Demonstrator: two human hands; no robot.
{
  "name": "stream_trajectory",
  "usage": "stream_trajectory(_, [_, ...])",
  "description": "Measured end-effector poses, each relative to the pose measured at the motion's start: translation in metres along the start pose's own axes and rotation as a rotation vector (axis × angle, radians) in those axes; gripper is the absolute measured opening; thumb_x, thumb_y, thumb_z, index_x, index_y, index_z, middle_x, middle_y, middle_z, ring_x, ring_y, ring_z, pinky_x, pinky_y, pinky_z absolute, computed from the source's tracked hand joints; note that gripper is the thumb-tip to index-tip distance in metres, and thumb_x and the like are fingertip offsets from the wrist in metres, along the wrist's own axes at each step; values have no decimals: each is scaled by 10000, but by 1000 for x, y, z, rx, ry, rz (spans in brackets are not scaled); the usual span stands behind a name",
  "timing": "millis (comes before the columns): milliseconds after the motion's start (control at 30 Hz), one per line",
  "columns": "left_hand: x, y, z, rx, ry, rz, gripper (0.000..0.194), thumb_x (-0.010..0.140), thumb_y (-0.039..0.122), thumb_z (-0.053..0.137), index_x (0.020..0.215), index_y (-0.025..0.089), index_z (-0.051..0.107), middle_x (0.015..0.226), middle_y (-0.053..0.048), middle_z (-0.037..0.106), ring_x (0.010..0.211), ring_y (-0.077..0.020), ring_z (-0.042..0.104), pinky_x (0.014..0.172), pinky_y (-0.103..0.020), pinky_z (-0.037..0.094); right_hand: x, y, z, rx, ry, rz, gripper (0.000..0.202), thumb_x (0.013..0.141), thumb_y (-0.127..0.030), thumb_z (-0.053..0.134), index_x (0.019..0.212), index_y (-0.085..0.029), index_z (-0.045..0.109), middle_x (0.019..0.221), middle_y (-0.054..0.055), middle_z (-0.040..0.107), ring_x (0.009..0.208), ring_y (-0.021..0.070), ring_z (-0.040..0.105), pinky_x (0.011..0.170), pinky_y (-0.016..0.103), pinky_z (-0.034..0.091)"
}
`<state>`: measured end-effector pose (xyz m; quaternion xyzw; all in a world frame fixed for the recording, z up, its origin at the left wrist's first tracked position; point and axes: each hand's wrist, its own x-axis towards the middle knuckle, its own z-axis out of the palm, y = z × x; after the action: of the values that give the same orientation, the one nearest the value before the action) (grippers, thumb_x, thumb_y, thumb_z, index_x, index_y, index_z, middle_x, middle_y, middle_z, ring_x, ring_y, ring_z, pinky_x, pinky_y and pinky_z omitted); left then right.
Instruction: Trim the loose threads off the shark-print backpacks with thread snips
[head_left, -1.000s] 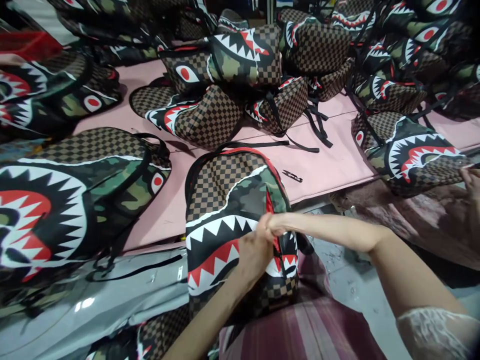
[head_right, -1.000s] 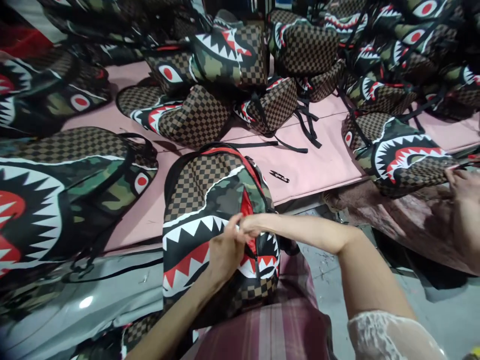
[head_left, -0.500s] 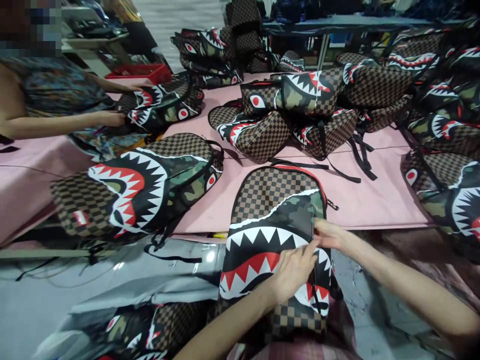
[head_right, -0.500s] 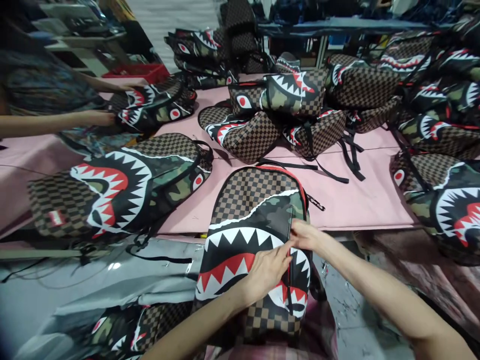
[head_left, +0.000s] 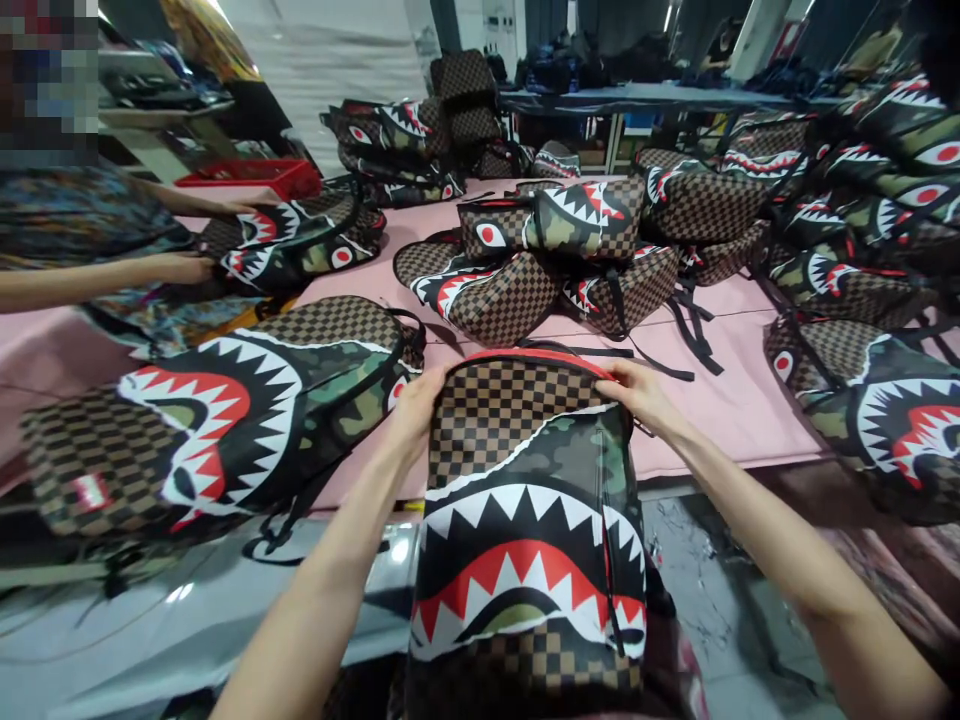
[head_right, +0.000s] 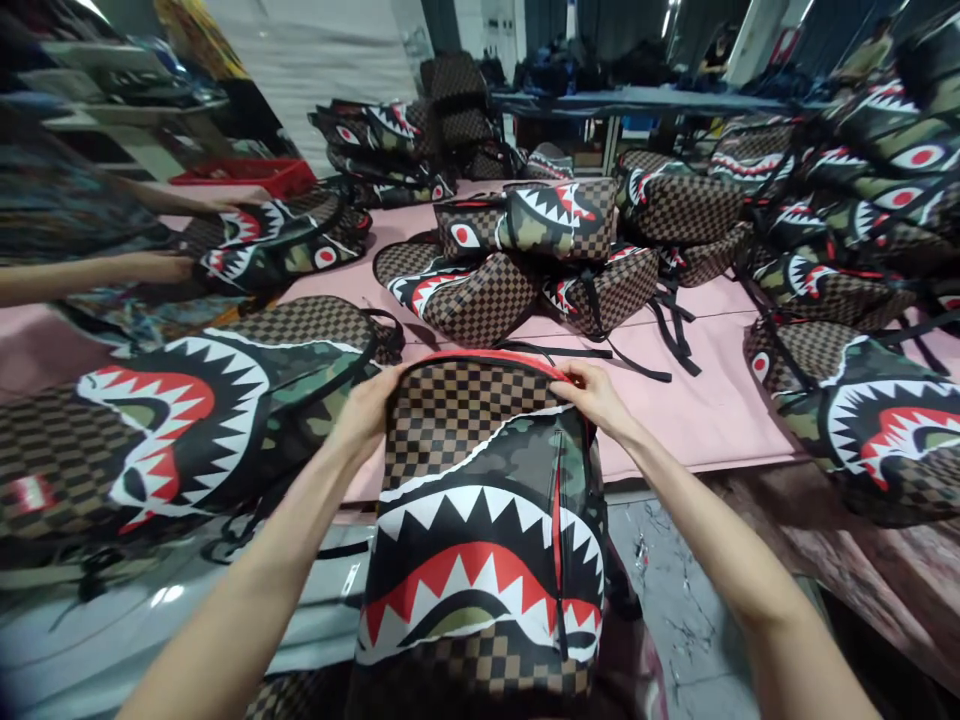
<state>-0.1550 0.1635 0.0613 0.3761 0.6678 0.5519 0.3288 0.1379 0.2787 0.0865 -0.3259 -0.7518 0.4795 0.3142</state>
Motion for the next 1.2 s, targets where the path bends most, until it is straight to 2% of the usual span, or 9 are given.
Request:
stream_trajectory(100, [-51, -9, -29, -181, -206, 87, 585, 824, 621, 346, 589, 162, 623, 651, -41, 590, 672, -156, 547, 711, -305, 448, -59, -22, -3, 0, -291, -244, 139, 752, -311, 666, 797, -179, 668, 853, 32, 595, 781, 142, 538, 700, 277, 416])
stream_trajectory(233, [-115, -28, -44, 204, -548, 268, 533, 850, 474, 441, 420, 178, 551, 553, -24, 546, 635, -143, 499, 711, -294, 381, -129, -6, 11, -246, -539, -417, 219, 884, -211, 489, 788, -202, 686, 737, 27, 579, 692, 116, 484, 669, 269, 363])
stream_trajectory(367, [-139, -34, -39, 428, -469, 337, 525, 850, 433, 441, 387, 192, 500, 503, -10, 534, 662, -155, 512, 760, -309, 361, -152, 22, 29, -340, -459, -493, 283, 908, -192, 415, 807, -209, 678, 734, 34, 588, 688, 126, 479, 648, 272, 347])
stream_trajectory(533, [-137, -21, -38, 547, -440, 282, 528, 861, 423, 416, 389, 195, 476, 521, -9, 521, 672, -157, 526, 732, -299, 398, -153, 23, 34, -349, -419, -540, 258, 886, -144, 435, 802, -216, 667, 718, 20, 586, 669, 124, 476, 640, 270, 350])
stream_trajectory(633, [-144, -8, -9, 701, -373, 451, 405, 851, 390, 475, 513, 187, 567, 584, -5, 574, 647, -140, 518, 687, -282, 398, -161, 23, 39, -358, -355, -578, 242, 877, -134, 451, 799, -224, 662, 718, 9, 590, 659, 118, 474, 634, 268, 346])
stream_trajectory(733, [-162, 9, 49, 876, -411, 586, 240, 842, 386, 519, 754, 193, 632, 764, -23, 636, 742, -152, 537, 696, -278, 407, -168, 26, 46, -411, -222, -643, 216, 868, -129, 475, 791, -222, 654, 707, 3, 593, 650, 115, 468, 618, 272, 330])
stream_trajectory(900, [-174, 33, 128, 1167, -499, 329, 354, 768, 471, 592, 929, 158, 555, 917, -70, 597, 828, -214, 591, 577, -275, 423, -175, 32, 49, -501, 7, -725, 137, 848, -141, 541, 773, -202, 639, 647, -9, 588, 606, 105, 462, 588, 271, 315])
stream_trajectory(1067, [-152, 45, 136, 1275, -579, 208, 395, 787, 445, 581, 1057, 172, 488, 992, -75, 552, 771, -215, 626, 569, -278, 426, -171, 34, 52, -502, 11, -795, 127, 854, -156, 545, 781, -193, 642, 680, -3, 631, 594, 99, 488, 552, 258, 323])
stream_trajectory(1200, [-142, 49, 130, 1249, -785, 600, 186, 875, 312, 462, 1025, 220, 521, 997, -51, 537, 733, -172, 605, 542, -258, 396, -168, 30, 52, -489, 91, -807, 169, 866, -145, 516, 770, -194, 646, 687, 2, 642, 594, 98, 511, 538, 241, 350])
